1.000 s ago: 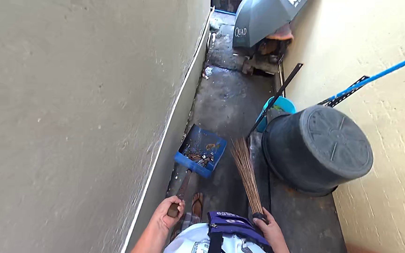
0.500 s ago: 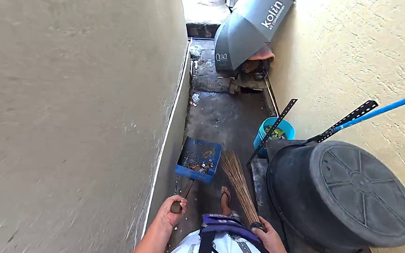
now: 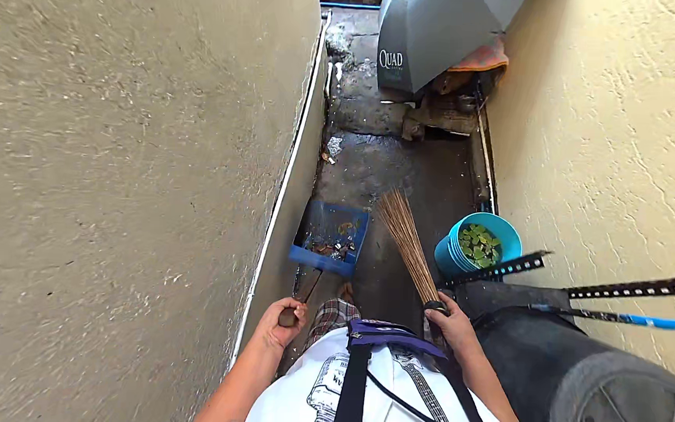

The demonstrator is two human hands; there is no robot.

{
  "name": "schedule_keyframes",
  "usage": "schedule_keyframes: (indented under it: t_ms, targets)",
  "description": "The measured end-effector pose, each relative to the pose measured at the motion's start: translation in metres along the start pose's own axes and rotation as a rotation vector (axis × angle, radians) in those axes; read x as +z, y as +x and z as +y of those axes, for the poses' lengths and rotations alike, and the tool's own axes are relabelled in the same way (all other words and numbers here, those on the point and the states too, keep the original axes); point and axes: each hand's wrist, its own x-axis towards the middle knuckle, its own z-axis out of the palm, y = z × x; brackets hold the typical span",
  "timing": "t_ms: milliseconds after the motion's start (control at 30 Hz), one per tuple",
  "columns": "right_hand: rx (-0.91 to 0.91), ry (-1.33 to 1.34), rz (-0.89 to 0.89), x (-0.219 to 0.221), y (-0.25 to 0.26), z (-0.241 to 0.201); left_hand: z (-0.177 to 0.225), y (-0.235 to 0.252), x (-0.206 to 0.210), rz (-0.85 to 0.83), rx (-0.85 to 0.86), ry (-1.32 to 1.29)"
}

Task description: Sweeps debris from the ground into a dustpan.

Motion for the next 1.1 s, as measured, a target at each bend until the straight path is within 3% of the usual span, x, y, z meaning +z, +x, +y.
schedule_keyframes:
  t_ms: [300,533,833,1000,1100]
  targets:
    - [0.037,-0.092,0.004,0.041,0.170,-0.137,0.103,0.136,0.142,-0.002,-0.050,-0.110]
    - [0.063,-0.210,-0.074,0.069,0.280,-0.234,0.179,0.209,0.252,0.065,-0.125,-0.171]
    - [-0.047,-0.517,-0.284,0.084,0.494,-0.353,0.201,0.281,0.348,0.184,-0.111,-0.277]
    - [-0.161,-0.822,-0.443,0.114,0.676,-0.434,0.188,0.328,0.412,0.376,-0.090,-0.375]
    - [-0.183,-0.842,-0.460,0.150,0.781,-0.482,0.187,0.344,0.457,0.492,-0.124,-0.406]
